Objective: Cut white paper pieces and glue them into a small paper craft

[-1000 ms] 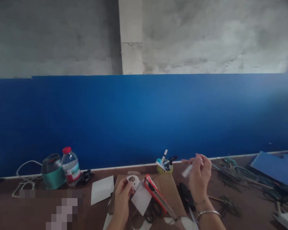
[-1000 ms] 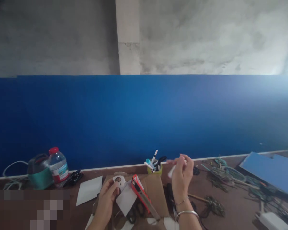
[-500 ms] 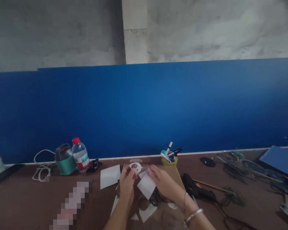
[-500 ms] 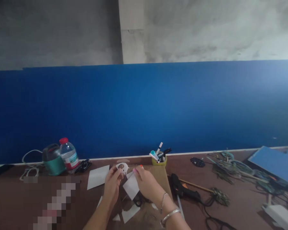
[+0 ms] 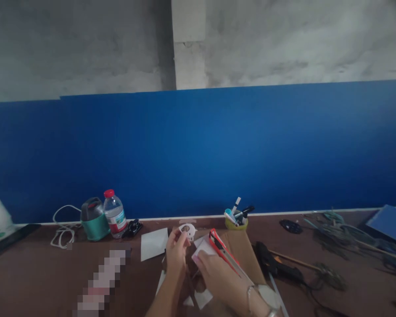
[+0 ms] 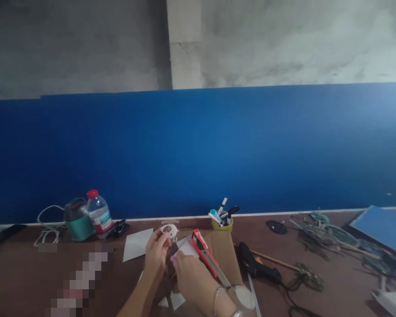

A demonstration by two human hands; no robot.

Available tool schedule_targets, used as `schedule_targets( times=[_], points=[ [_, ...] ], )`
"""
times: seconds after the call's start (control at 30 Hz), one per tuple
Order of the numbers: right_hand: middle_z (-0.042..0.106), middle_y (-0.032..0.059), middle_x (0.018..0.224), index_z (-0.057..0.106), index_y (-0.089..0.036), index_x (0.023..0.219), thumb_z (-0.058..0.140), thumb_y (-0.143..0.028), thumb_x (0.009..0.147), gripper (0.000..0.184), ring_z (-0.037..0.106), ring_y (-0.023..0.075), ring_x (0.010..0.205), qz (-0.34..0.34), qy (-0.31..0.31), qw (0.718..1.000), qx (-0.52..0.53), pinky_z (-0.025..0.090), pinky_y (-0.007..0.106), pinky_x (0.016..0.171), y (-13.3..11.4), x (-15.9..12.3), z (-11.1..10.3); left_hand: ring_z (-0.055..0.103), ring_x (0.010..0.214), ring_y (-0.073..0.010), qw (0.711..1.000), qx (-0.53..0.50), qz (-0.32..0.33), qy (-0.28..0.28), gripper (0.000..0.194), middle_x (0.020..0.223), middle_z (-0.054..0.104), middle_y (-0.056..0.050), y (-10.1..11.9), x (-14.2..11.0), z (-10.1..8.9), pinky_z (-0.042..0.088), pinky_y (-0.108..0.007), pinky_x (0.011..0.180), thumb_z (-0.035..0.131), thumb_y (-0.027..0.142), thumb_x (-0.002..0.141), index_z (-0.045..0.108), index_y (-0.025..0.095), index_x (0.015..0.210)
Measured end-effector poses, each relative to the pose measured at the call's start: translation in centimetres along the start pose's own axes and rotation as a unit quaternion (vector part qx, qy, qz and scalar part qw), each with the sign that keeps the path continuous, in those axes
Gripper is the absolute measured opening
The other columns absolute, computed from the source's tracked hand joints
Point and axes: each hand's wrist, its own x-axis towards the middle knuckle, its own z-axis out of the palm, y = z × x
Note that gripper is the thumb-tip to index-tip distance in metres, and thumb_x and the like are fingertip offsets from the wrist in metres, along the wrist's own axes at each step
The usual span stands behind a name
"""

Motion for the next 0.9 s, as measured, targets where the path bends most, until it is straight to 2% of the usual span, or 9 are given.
schedule_targets(
  times=[0.1,0.23,0.37,0.5,0.63,0.77,0.9],
  points=[
    [0.074,0.0114,0.083,0.064,-0.014,0.098,0.039,-0.015,0.093,0.025,0.07,0.0216,0.067,0.066,-0.072,0.995,0.02,0.043,0.026,0.051,-1.5,0.3,0.0,0.048,0.05,-0.0059,1.0,-0.014,-0.005,-0.006,0.035,0.063,0.063,0.002,0.2,0.0,0.1,0.039,-0.019,0.051,0.084,0.031,0.053,0.067,0.014,0.079],
    [0.076,0.0157,0.085,0.065,-0.014,0.102,0.042,-0.02,0.093,0.026,0.074,0.0299,0.076,0.121,-0.149,0.981,0.033,0.048,0.028,0.052,-2.6,0.7,0.5,0.049,0.052,-0.006,1.0,-0.014,-0.01,-0.018,0.035,0.067,0.064,0.001,0.9,-0.6,0.3,0.041,-0.019,0.053,0.084,0.031,0.055,0.068,0.014,0.08],
    [0.076,0.0213,0.086,0.068,-0.011,0.1,0.042,-0.021,0.091,0.029,0.074,0.0336,0.078,0.14,-0.146,0.978,0.049,0.052,0.03,0.052,-2.3,0.8,2.6,0.05,0.053,-0.0061,1.0,-0.004,-0.007,-0.02,0.034,0.068,0.065,0.0,1.3,-1.0,0.4,0.043,-0.019,0.055,0.084,0.032,0.057,0.068,0.014,0.081],
    [0.074,0.0251,0.093,0.069,-0.006,0.1,0.049,-0.003,0.075,0.032,0.074,0.0322,0.082,0.141,-0.144,0.979,0.037,0.055,0.028,0.058,-1.7,0.9,4.1,0.047,0.052,-0.0061,1.0,0.01,-0.012,-0.022,0.033,0.061,0.06,0.003,1.3,-1.0,0.2,0.04,-0.018,0.054,0.082,0.033,0.059,0.068,0.013,0.08],
    [0.076,0.0192,0.089,0.067,-0.011,0.105,0.051,-0.002,0.072,0.037,0.074,0.0312,0.083,0.143,-0.132,0.979,0.058,0.056,0.028,0.061,-1.7,0.8,2.6,0.052,0.056,-0.0083,0.998,0.052,-0.019,-0.036,0.034,0.068,0.066,-0.001,1.4,-0.9,0.1,0.039,-0.019,0.053,0.079,0.035,0.062,0.069,0.013,0.086],
    [0.076,0.0196,0.088,0.067,-0.012,0.108,0.045,-0.009,0.086,0.031,0.074,0.0334,0.084,0.149,-0.177,0.973,0.031,0.056,0.031,0.061,-2.2,0.9,0.1,0.064,0.072,-0.0156,0.998,0.032,-0.023,-0.047,0.042,0.085,0.07,-0.006,1.5,-0.9,0.2,0.046,-0.024,0.062,0.076,0.036,0.066,0.062,0.015,0.1],
    [0.077,0.0187,0.086,0.067,-0.015,0.108,0.044,-0.014,0.09,0.03,0.074,0.0337,0.083,0.137,-0.191,0.972,0.005,0.058,0.032,0.061,-2.8,0.9,-1.3,0.063,0.065,-0.0128,1.0,0.003,0.001,-0.028,0.054,0.085,0.067,-0.001,1.7,-1.1,0.4,0.047,-0.023,0.059,0.077,0.036,0.066,0.051,0.023,0.112]
  ],
)
